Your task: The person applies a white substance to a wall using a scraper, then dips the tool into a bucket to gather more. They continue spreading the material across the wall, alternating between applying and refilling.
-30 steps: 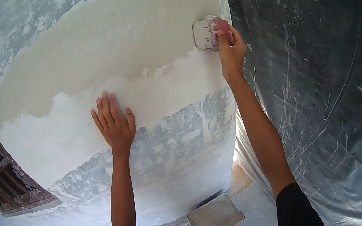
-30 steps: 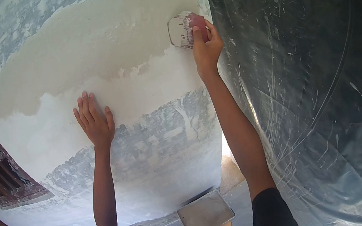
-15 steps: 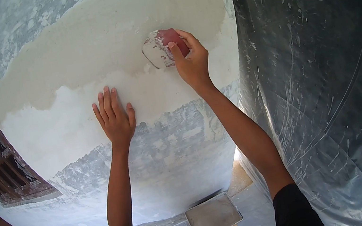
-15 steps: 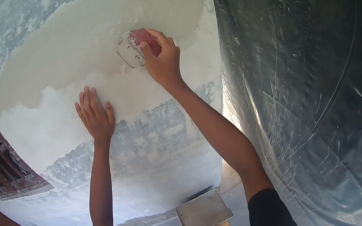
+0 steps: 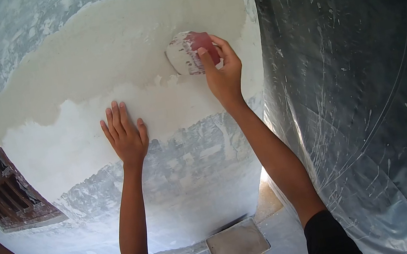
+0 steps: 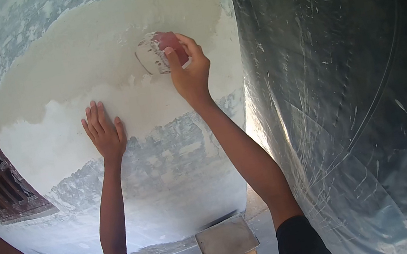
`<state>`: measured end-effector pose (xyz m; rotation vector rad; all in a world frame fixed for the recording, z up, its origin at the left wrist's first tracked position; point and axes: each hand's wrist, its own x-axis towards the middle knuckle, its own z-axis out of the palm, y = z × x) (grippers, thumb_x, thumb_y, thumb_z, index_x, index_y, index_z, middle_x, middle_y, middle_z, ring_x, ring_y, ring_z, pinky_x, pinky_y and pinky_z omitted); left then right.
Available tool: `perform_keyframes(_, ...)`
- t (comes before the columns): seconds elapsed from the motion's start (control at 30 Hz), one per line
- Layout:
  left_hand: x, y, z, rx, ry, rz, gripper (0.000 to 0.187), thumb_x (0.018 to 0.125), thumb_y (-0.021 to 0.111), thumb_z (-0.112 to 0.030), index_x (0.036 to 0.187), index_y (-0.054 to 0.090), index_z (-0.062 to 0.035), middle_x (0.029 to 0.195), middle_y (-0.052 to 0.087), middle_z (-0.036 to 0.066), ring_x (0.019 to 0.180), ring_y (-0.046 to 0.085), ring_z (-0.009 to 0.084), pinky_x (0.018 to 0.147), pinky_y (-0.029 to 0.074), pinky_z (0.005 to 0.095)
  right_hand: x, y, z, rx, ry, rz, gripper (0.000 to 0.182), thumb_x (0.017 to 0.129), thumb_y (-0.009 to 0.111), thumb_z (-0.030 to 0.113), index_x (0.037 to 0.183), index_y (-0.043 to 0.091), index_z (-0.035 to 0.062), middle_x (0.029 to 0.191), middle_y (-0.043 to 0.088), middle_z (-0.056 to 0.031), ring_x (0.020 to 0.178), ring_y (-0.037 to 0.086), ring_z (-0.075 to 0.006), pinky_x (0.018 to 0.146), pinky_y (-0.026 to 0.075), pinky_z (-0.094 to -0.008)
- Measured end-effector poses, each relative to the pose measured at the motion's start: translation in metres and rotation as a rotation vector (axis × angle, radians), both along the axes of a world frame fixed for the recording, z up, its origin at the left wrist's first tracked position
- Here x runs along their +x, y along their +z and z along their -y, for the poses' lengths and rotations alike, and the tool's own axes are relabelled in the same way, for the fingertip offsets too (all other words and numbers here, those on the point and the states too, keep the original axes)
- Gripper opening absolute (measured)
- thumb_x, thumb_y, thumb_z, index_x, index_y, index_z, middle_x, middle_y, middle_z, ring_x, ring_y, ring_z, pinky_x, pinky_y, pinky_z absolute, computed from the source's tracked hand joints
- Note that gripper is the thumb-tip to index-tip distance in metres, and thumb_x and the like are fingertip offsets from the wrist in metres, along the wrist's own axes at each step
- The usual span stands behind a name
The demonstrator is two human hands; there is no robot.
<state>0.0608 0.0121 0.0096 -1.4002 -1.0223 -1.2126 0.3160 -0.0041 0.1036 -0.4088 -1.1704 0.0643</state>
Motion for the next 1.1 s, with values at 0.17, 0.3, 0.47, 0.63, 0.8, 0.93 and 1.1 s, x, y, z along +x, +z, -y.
perform_keyframes(0.17,-0.004,0.0,0.001,-0.004,0.002,-0.019,0.056,0.096,0.052,-0.025,0.147,0.045,-0.0043,0.154,0.044,0.012,0.146,0.035,0.0285,0.122,0.02,0.0503,-0.009,0.002,-0.02,-0.067,-0.077,0.038,0.034,0.092,0.068,0.013,0.124,0.063,0.0018,0.102,0.07,-0.0183,0.099,0.067,-0.0245,0.091,0.051,-0.0359)
perform_keyframes(0.3,-0.003,-0.001,0.002,-0.007,0.006,-0.019,0.056,0.096,0.052,-0.025,0.148,0.045,-0.004,0.154,0.043,0.012,0.147,0.034,0.0285,0.122,0.019,0.0504,0.063,0.011,-0.02,-0.132,0.028,-0.362,0.037,0.094,0.064,0.007,0.128,0.056,-0.007,0.117,0.069,-0.017,0.103,0.067,-0.0196,0.09,0.052,-0.0309)
perform_keyframes(0.47,0.0,-0.002,0.001,0.0,0.018,-0.014,0.056,0.096,0.052,-0.025,0.148,0.045,-0.0035,0.155,0.042,0.013,0.147,0.033,0.0291,0.122,0.019,0.051,0.106,0.0,-0.022,0.003,0.09,-0.559,0.036,0.096,0.063,0.008,0.129,0.056,-0.0056,0.115,0.069,-0.0153,0.107,0.066,-0.0181,0.09,0.051,-0.0293)
perform_keyframes(0.63,-0.001,-0.003,0.0,-0.006,0.025,-0.016,0.056,0.096,0.051,-0.025,0.148,0.044,-0.0033,0.155,0.042,0.013,0.147,0.033,0.0297,0.122,0.019,0.0514,0.037,-0.005,-0.008,-0.018,0.09,-0.087,0.036,0.095,0.067,0.014,0.127,0.06,-0.0012,0.114,0.068,-0.0165,0.102,0.067,-0.0209,0.092,0.05,-0.0334)
perform_keyframes(0.8,-0.003,-0.002,0.0,-0.004,0.012,-0.022,0.056,0.096,0.051,-0.025,0.148,0.044,-0.0037,0.155,0.042,0.013,0.147,0.033,0.0298,0.122,0.019,0.0513,0.016,-0.016,-0.022,-0.09,-0.087,0.062,0.036,0.092,0.069,0.018,0.125,0.064,0.0046,0.101,0.067,-0.0175,0.097,0.067,-0.0278,0.092,0.05,-0.0367)
perform_keyframes(0.93,-0.002,-0.003,0.0,-0.001,0.023,-0.014,0.056,0.097,0.05,-0.026,0.148,0.044,-0.0041,0.155,0.042,0.013,0.147,0.033,0.0295,0.122,0.019,0.0511,0.074,-0.005,-0.02,-0.115,0.025,-0.359,0.035,0.094,0.064,0.008,0.126,0.058,-0.005,0.114,0.07,-0.0162,0.104,0.068,-0.0206,0.091,0.051,-0.0311)
perform_keyframes(1.1,-0.001,-0.004,-0.001,0.0,0.031,-0.005,0.056,0.097,0.05,-0.027,0.148,0.044,-0.0045,0.155,0.042,0.013,0.147,0.033,0.0294,0.122,0.018,0.0507,0.103,-0.008,-0.021,-0.043,0.076,-0.518,0.038,0.097,0.063,0.01,0.131,0.054,-0.0058,0.118,0.068,-0.014,0.105,0.065,-0.0159,0.09,0.051,-0.0283)
